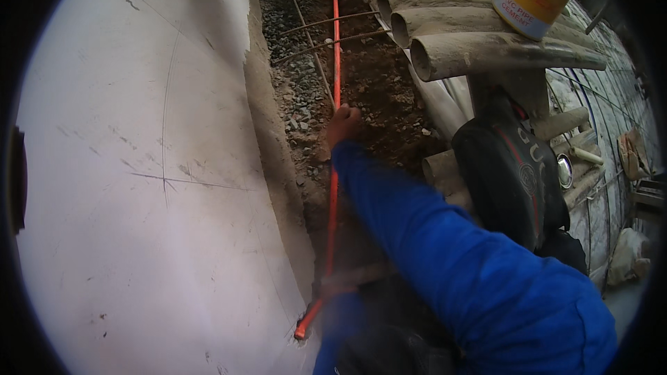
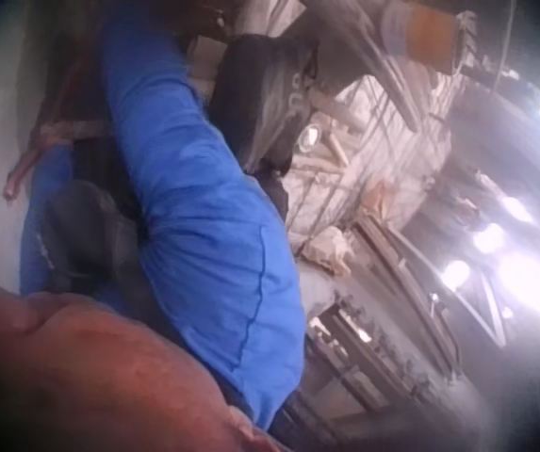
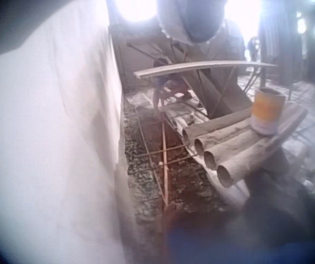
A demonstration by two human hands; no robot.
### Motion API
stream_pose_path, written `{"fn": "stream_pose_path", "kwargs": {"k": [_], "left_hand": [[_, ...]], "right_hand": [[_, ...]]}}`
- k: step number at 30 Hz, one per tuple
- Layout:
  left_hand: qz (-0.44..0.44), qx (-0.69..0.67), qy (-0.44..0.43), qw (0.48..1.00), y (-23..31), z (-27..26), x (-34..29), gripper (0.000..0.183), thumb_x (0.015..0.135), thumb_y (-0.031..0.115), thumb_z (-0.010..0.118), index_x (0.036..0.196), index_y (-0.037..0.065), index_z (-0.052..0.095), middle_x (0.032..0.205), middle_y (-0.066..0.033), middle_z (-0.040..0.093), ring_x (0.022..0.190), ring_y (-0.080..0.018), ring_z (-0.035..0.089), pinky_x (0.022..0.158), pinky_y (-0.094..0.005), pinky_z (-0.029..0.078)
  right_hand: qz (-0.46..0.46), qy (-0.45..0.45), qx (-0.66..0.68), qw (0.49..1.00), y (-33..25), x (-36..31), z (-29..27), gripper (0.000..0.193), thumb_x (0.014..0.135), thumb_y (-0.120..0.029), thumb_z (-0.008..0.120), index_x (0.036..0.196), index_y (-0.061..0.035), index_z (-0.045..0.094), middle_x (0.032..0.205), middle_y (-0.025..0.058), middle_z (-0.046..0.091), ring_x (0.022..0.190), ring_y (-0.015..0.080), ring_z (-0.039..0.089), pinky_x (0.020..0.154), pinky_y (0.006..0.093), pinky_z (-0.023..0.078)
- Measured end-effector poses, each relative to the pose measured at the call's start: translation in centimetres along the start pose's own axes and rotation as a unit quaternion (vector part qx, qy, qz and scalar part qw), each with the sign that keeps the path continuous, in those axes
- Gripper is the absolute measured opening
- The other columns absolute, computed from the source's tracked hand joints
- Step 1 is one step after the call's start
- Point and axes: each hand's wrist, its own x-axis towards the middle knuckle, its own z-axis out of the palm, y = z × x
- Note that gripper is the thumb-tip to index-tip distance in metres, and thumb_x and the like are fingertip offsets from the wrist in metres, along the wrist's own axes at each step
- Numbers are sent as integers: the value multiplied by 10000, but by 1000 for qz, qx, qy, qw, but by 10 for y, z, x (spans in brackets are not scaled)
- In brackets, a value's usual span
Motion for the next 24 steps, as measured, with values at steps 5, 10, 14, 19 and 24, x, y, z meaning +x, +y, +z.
{"fn": "stream_pose_path", "kwargs": {"k": [5,10,14,19,24], "left_hand": [[1,-8,9,1000,-2,3,0,639,1049,507,511,1565,149,392,1559,-103,450,1415,-286,449,1155,-446,360],[1,-6,25,1000,-6,-5,-4,643,1048,507,512,1565,145,389,1558,-108,449,1412,-294,450,1154,-457,361],[0,-12,27,1000,-5,-8,-5,646,1048,507,513,1566,142,386,1557,-112,449,1410,-300,451,1153,-466,362],[-4,-12,34,999,-10,-8,-5,650,1048,507,515,1566,138,383,1556,-116,448,1408,-308,452,1152,-477,363],[1,-13,36,999,-10,-11,-5,653,1048,507,516,1566,134,380,1554,-121,447,1405,-316,453,1151,-488,364]], "right_hand": [[-53,-241,-339,908,39,100,8,604,1031,-568,500,1143,-15,715,979,189,728,945,359,714,839,489,554],[-62,-323,-411,850,64,138,37,767,967,-742,515,972,-22,779,916,147,752,898,321,729,819,461,567],[-16,-278,-390,878,48,146,43,784,961,-747,524,985,-8,785,920,163,755,905,299,736,847,441,564],[-79,-306,-405,858,43,149,42,719,980,-667,579,1052,24,762,1004,183,748,904,329,731,804,453,560],[-110,-374,-402,829,68,161,52,596,1030,-603,530,1210,-72,731,1035,189,736,872,342,731,749,468,558]]}}
